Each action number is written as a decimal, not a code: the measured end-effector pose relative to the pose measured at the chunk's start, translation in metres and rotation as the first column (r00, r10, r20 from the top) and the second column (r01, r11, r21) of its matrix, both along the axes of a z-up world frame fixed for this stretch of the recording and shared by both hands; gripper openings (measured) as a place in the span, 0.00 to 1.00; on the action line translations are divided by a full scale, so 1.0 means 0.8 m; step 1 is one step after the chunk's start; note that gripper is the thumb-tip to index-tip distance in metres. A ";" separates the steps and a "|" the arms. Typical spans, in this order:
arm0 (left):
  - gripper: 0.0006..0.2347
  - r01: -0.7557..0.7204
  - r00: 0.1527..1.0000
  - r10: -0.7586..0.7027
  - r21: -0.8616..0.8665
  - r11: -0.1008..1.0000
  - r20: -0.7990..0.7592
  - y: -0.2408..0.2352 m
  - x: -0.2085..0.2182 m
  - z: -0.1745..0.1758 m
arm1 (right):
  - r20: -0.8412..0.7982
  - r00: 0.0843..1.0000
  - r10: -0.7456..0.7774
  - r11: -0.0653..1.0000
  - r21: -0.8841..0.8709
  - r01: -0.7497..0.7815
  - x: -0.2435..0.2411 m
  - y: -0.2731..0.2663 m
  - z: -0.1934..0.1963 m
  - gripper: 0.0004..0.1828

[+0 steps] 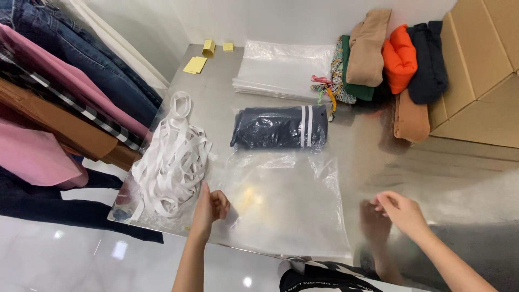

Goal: The person places a folded navy blue garment into a clear plastic bag and seals it. They then place the bagged item into a cardboard box, close the box, and tie it securely with a white ribbon.

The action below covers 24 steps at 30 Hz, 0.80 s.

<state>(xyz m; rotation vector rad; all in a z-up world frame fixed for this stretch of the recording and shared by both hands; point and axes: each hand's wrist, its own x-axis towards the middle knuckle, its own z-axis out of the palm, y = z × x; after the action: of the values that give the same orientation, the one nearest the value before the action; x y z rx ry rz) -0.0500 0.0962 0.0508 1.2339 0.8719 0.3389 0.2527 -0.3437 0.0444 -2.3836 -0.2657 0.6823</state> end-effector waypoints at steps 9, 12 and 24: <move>0.20 0.029 0.912 0.090 0.283 0.959 -0.400 0.052 0.059 -0.081 | -0.291 0.948 -0.129 0.928 0.301 0.218 0.042 0.155 -0.069 0.27; 0.20 0.043 0.878 0.124 0.335 0.941 -0.461 0.091 0.082 -0.155 | -0.301 0.939 -0.165 0.930 0.268 0.250 0.052 0.167 -0.077 0.25; 0.17 -0.055 0.954 0.062 0.031 0.998 -0.294 0.084 0.120 0.097 | -0.388 0.919 -0.074 0.874 0.418 0.247 0.118 0.187 0.077 0.21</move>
<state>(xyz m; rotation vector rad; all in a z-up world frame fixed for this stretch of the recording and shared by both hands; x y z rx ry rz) 0.0461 0.1635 0.1281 1.3007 1.1651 0.2142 0.3472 -0.1944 0.1061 -1.7630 -0.0530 0.8542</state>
